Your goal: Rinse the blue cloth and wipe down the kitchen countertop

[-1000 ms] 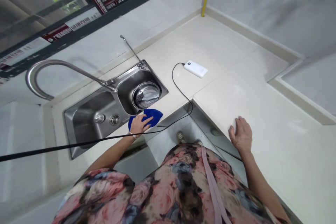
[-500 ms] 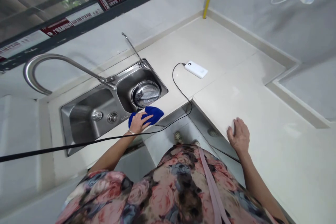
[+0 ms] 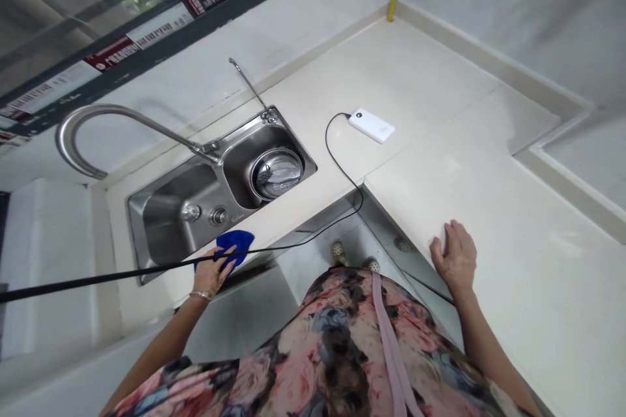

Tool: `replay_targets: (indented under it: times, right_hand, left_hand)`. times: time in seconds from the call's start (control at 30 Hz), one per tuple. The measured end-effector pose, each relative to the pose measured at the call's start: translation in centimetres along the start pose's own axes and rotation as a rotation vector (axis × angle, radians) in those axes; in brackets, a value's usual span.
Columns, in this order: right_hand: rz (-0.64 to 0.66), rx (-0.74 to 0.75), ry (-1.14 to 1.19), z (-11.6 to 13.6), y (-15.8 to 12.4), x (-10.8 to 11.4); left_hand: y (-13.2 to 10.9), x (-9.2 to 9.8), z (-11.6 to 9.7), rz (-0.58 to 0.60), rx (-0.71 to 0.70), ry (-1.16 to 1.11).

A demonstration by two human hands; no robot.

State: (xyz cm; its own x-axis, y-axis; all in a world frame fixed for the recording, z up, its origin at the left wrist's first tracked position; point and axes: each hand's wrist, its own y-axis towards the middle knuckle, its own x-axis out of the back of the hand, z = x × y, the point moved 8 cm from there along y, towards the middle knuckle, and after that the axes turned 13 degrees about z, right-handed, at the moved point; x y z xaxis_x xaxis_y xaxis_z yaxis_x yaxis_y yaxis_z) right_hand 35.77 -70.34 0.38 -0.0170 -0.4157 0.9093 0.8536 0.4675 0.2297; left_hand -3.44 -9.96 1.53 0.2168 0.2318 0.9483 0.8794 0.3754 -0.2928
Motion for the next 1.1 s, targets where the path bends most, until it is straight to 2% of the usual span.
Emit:
replay_targets:
  times: [0.07,0.13,0.3,0.4,0.5,0.63,0.77,0.93,1.1]
  right_hand:
    - [0.008,-0.012,-0.01,0.1,0.1,0.0]
    - [0.011,-0.024,-0.022,0.2,0.2,0.1]
    - [0.008,-0.026,-0.033,0.3,0.2,0.1]
    - [0.006,-0.028,-0.039,0.3,0.1,0.0]
    - [0.01,-0.035,-0.041,0.4,0.2,-0.2]
    - [0.016,-0.044,-0.032,0.5,0.4,-0.2]
    - [0.016,-0.044,-0.025,0.6,0.5,-0.2]
    - [0.012,-0.04,-0.022,0.6,0.5,-0.3]
    - [0.008,-0.031,-0.022,0.8,0.6,-0.3]
  left_hand:
    - [1.4,0.2,-1.2,-0.019,0.012,0.02]
    - [3.7,0.4,-3.5,-0.044,-0.022,0.041]
    - [11.9,1.6,-11.0,-0.047,-0.188,0.095]
    - [16.7,2.9,-14.5,-0.06,-0.25,0.106]
    - [20.3,3.7,-17.1,-0.067,-0.338,0.106]
    - [23.6,4.0,-19.4,-0.073,-0.433,0.064]
    - [26.3,3.9,-21.0,-0.056,-0.459,0.012]
    - [29.2,4.2,-22.4,-0.028,-0.397,-0.062]
    - [30.9,4.7,-23.4,-0.012,-0.293,-0.093]
